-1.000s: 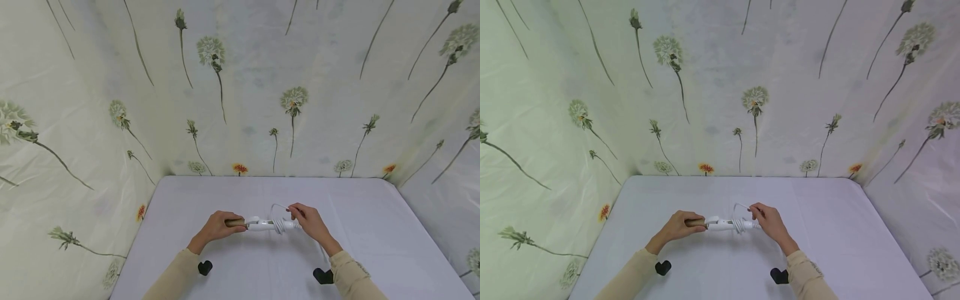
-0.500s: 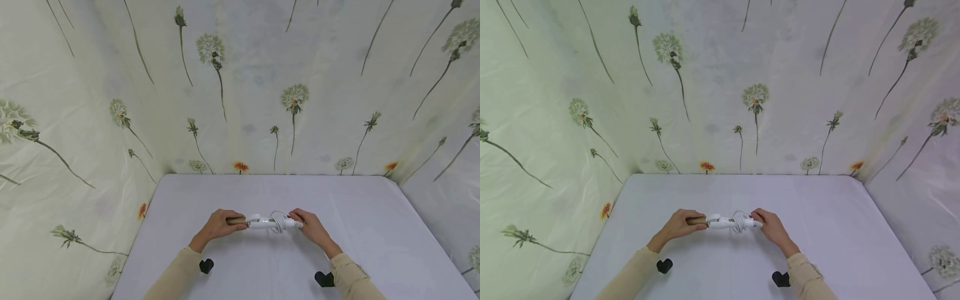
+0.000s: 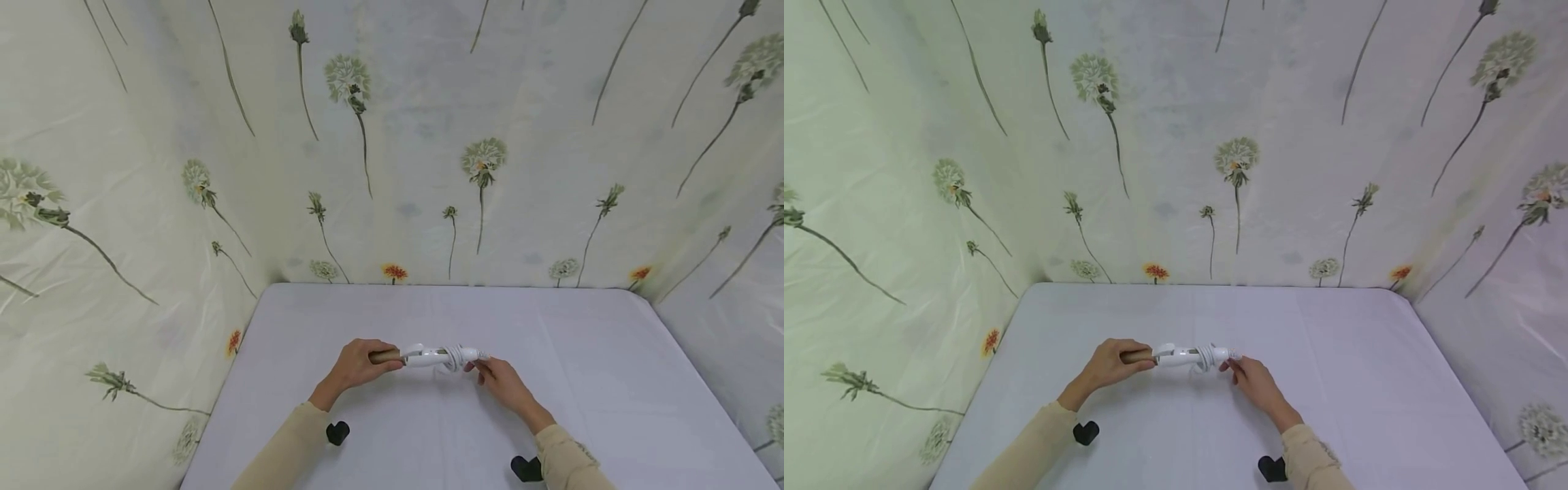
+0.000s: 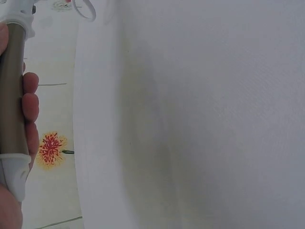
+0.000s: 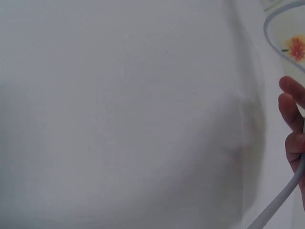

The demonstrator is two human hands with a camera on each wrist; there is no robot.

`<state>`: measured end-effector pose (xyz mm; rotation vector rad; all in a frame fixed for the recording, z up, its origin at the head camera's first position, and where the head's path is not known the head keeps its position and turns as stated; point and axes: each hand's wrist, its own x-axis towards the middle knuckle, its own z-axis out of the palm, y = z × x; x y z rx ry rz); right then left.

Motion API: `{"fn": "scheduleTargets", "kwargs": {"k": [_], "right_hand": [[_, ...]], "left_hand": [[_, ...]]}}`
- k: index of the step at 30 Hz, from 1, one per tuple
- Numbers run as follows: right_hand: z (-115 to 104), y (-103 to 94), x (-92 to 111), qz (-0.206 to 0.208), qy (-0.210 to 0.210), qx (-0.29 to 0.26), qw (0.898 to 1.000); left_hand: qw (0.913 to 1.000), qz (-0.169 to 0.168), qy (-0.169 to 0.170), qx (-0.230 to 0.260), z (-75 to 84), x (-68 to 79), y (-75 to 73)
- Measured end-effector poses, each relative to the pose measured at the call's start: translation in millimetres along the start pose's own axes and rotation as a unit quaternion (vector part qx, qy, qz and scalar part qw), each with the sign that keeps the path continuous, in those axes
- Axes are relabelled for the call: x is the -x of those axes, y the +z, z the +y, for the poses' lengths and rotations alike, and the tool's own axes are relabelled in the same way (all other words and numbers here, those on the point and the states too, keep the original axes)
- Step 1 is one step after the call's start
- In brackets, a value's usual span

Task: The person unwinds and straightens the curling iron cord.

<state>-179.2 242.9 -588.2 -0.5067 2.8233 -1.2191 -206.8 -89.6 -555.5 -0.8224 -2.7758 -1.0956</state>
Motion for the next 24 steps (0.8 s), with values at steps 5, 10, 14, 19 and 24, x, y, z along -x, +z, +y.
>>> {"fn": "scheduleTargets", "kwargs": {"k": [5,10,14,19,24], "right_hand": [[1,6.0,6,-0.017,-0.019,-0.007,1.000],[-4,8.8,9,-0.032,0.009,-0.019,0.999],[-6,13.1,10,-0.041,0.036,-0.018,0.998],[-8,18.5,11,-0.029,0.035,-0.007,0.999],[-13,22.4,13,-0.023,0.009,-0.004,1.000]], "left_hand": [[0.9998,0.012,-0.017,-0.005,0.5,-0.3,-0.6],[0.9995,0.020,-0.023,-0.005,1.5,-0.7,-0.5],[0.9994,0.023,-0.024,-0.005,1.9,0.2,0.8],[0.9992,0.029,-0.026,-0.010,0.8,-1.1,2.2],[0.9990,0.035,-0.025,-0.015,0.5,-5.0,0.0]]}}
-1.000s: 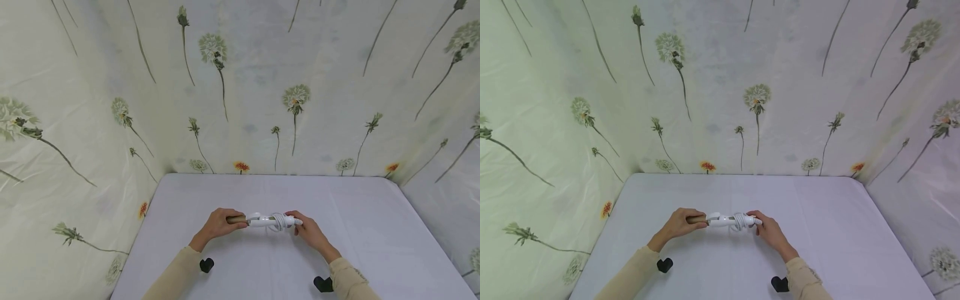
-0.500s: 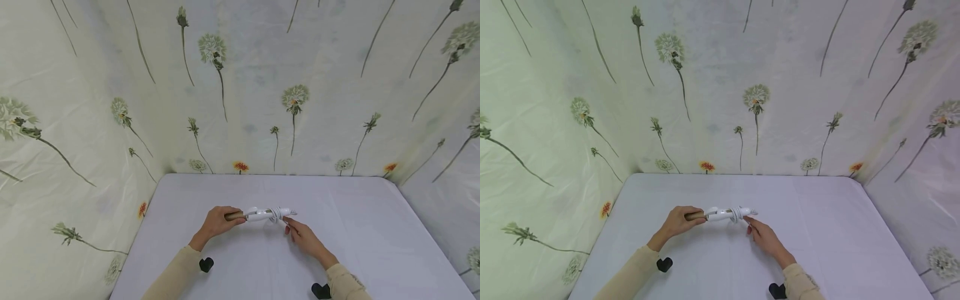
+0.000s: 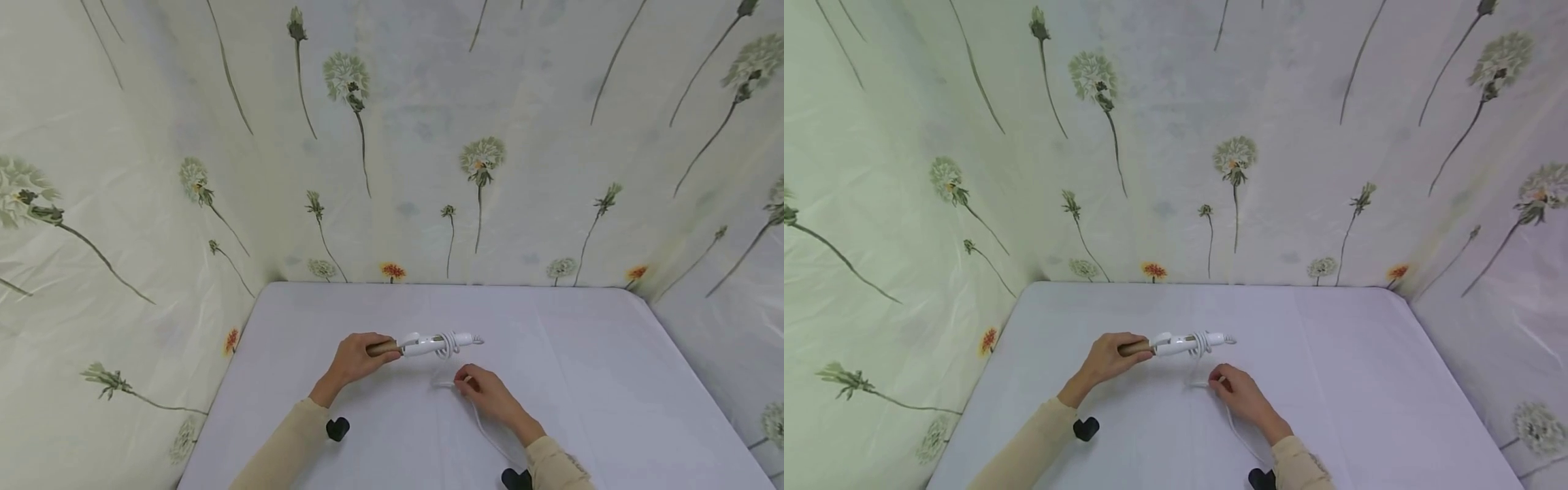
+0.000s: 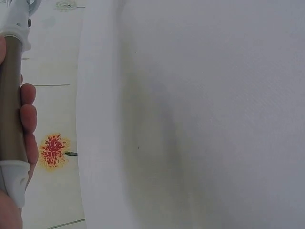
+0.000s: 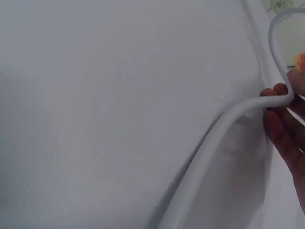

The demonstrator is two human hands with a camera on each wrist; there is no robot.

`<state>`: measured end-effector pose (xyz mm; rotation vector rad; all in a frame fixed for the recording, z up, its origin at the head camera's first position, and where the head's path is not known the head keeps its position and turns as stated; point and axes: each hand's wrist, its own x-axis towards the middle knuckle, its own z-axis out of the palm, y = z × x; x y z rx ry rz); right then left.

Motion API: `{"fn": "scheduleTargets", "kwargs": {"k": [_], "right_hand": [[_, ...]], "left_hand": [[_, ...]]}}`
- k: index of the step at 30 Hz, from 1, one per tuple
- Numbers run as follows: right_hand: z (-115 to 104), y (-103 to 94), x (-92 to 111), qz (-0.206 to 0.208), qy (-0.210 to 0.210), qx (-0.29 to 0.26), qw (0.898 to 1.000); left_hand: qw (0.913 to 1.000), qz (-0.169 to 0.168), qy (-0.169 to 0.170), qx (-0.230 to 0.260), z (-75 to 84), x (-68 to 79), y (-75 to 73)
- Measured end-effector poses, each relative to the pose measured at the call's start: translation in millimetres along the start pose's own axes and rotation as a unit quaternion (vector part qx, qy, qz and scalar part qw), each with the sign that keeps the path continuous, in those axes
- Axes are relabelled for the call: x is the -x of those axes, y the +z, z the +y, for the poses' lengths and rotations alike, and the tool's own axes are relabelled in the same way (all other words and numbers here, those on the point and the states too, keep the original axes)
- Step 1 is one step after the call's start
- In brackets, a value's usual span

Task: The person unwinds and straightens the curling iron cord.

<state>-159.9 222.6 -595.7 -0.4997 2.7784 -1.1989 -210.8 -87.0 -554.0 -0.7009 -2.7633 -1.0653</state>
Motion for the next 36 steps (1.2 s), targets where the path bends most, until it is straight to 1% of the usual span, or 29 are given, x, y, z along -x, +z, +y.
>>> {"fn": "scheduleTargets", "kwargs": {"k": [6,8,11,15,18,20,22,25,27,29,31,34,36], "right_hand": [[-4,9.9,0,-0.007,-0.019,0.054,0.998],[-5,14.3,1,-0.002,-0.037,0.079,0.996],[-9,21.6,4,0.016,-0.066,0.123,0.990],[-17,29.4,11,0.036,-0.108,0.148,0.982],[-23,32.4,14,0.034,-0.113,0.116,0.986],[-26,33.6,14,0.028,-0.097,0.096,0.990],[-28,34.3,15,0.014,-0.075,0.062,0.995],[-31,34.8,17,-0.012,-0.050,0.029,0.998],[-32,34.2,19,-0.025,-0.041,0.015,0.999],[-34,33.3,21,-0.030,-0.038,0.024,0.999],[-36,32.0,22,-0.026,-0.041,0.033,0.998],[-39,29.9,23,-0.013,-0.056,0.041,0.997],[-41,28.5,23,-0.008,-0.068,0.035,0.997]], "left_hand": [[1.0000,-0.003,-0.001,-0.005,-0.3,0.3,1.0],[0.9999,-0.002,0.001,-0.011,-0.5,-0.5,1.2],[0.9997,0.002,0.009,-0.020,-0.7,-1.1,2.1],[0.9996,0.003,0.013,-0.024,0.1,-0.9,2.9],[0.9997,0.002,0.006,-0.025,1.2,-1.0,2.9],[0.9996,0.001,0.008,-0.026,2.3,-2.2,2.6],[0.9995,0.003,0.015,-0.028,3.2,-3.3,2.5],[0.9991,0.006,0.028,-0.031,4.2,-3.4,2.2],[0.9990,0.005,0.030,-0.033,4.3,-3.0,2.3],[0.9990,0.004,0.027,-0.035,4.1,-2.5,2.4],[0.9991,0.004,0.021,-0.037,3.7,-2.2,2.9],[0.9991,0.007,0.017,-0.039,3.3,-2.1,3.6],[0.9992,0.007,0.018,-0.035,3.5,-2.2,4.3]]}}
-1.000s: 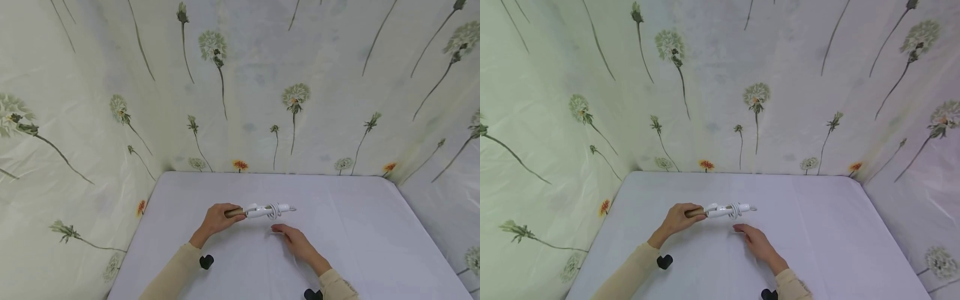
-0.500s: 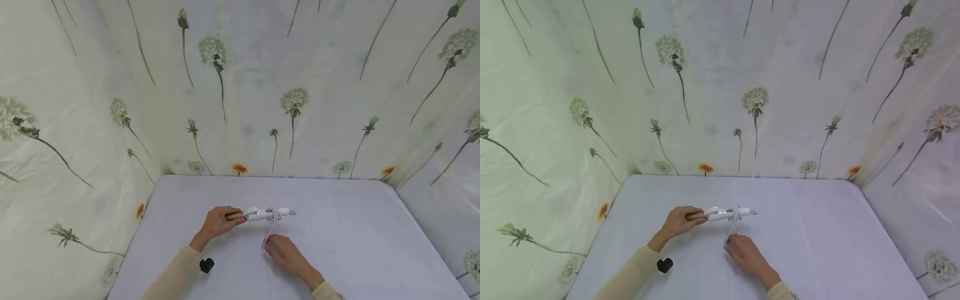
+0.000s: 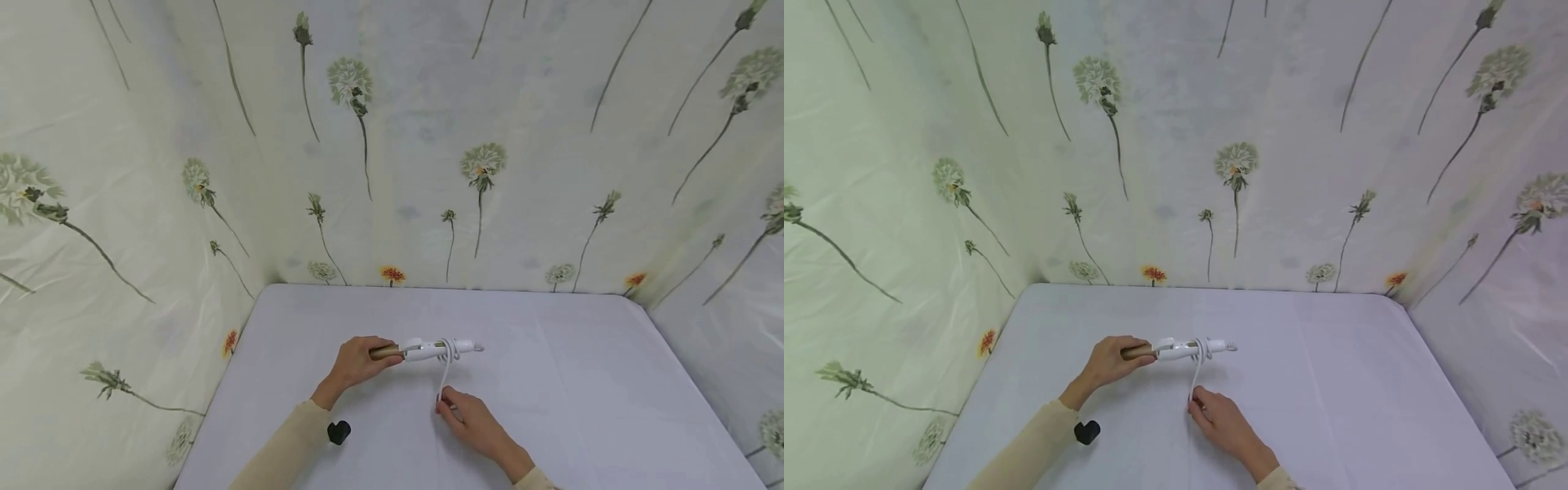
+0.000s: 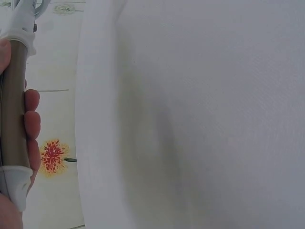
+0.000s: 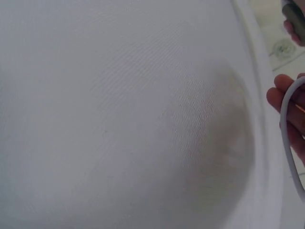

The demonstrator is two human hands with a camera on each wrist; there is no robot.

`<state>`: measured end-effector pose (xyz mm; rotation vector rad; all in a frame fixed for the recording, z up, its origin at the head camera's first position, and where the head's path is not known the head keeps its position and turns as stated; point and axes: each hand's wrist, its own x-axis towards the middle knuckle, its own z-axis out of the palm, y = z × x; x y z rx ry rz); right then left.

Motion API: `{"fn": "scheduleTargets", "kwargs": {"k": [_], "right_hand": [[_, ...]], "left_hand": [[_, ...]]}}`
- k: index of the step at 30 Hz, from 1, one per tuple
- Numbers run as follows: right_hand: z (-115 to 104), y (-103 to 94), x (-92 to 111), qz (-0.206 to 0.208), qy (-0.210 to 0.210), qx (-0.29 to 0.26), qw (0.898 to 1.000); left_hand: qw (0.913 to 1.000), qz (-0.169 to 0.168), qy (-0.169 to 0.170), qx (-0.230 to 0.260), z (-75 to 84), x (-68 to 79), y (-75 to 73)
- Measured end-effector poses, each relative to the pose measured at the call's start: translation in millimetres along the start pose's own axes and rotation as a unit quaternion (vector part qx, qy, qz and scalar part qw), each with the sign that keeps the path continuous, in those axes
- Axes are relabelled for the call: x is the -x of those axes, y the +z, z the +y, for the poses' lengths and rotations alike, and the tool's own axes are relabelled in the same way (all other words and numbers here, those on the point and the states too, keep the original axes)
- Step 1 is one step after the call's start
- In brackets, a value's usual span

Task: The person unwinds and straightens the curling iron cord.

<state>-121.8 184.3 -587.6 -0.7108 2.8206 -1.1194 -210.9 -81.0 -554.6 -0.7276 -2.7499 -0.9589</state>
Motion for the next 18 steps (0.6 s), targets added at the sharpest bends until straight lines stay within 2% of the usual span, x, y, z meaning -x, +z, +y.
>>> {"fn": "scheduleTargets", "kwargs": {"k": [6,18], "right_hand": [[-1.4,-1.6,1.7,0.002,-0.018,0.012,1.000],[-1.7,-3.8,1.6,0.077,-0.107,0.027,0.991]], "left_hand": [[1.0000,-0.006,-0.001,0.001,0.8,-0.5,1.6],[1.0000,0.002,-0.004,0.001,-1.7,0.4,2.1]]}}
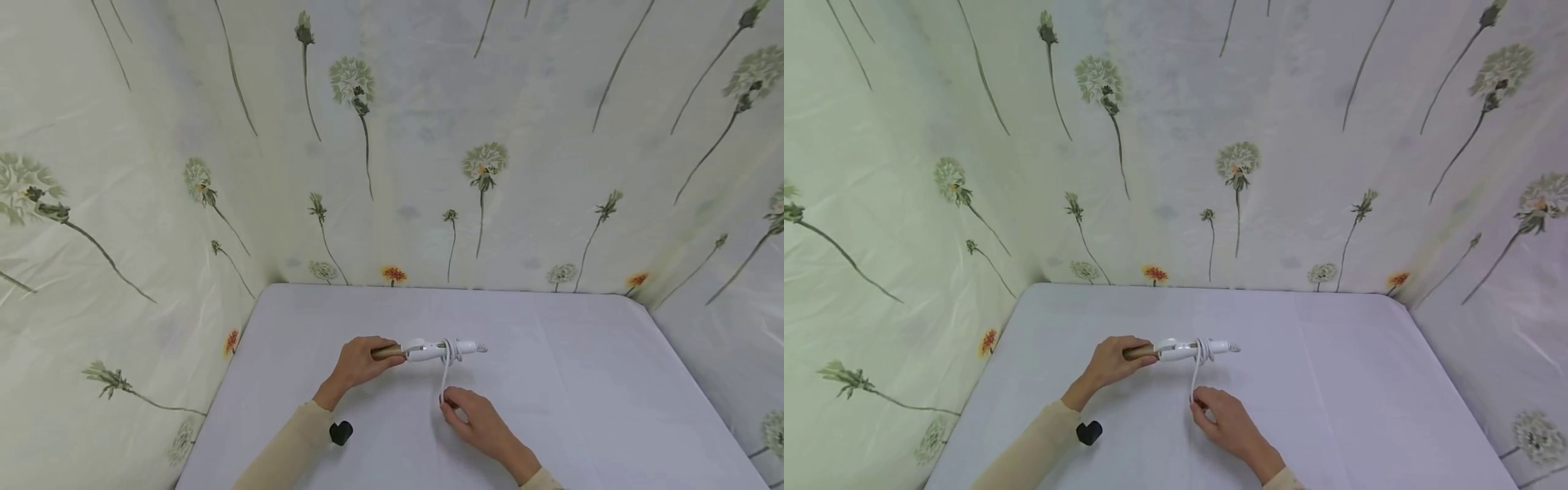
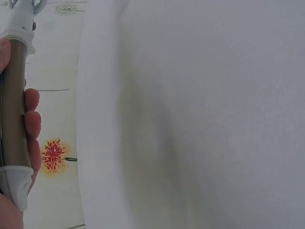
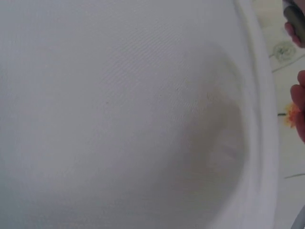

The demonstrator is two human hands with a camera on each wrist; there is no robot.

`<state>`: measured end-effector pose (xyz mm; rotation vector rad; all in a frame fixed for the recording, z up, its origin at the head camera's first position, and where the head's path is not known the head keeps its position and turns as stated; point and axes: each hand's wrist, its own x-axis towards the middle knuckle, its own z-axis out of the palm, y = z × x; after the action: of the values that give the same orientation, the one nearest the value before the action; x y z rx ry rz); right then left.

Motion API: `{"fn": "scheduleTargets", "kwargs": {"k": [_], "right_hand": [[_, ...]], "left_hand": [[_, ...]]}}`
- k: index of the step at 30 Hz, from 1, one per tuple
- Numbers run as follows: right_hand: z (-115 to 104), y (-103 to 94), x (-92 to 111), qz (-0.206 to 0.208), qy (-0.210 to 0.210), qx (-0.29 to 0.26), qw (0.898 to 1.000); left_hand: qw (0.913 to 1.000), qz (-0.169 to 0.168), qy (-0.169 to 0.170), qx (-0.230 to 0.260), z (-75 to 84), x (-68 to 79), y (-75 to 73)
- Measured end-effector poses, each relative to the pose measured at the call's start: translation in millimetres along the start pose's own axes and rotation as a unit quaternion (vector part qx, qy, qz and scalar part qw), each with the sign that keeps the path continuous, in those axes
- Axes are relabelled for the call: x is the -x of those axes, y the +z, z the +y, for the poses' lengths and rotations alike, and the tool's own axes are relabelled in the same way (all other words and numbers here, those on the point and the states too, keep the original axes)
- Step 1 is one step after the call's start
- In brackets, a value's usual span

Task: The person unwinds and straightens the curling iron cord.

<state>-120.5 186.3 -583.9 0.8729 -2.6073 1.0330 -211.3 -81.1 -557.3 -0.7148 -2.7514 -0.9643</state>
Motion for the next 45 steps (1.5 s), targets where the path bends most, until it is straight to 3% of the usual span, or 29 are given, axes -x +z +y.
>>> {"fn": "scheduleTargets", "kwargs": {"k": [14,26,45], "right_hand": [[-7,-11.2,-7,0.038,-0.027,0.030,0.998],[-9,-19.8,-10,0.034,-0.040,0.030,0.998],[-9,-34.9,-21,0.066,-0.115,0.056,0.990]], "left_hand": [[0.9996,-0.011,-0.017,0.018,-0.4,1.4,-0.4],[0.9998,-0.012,-0.009,0.010,-1.6,-0.6,-1.8],[0.9991,-0.029,-0.030,0.005,-1.5,1.0,-0.1]]}}
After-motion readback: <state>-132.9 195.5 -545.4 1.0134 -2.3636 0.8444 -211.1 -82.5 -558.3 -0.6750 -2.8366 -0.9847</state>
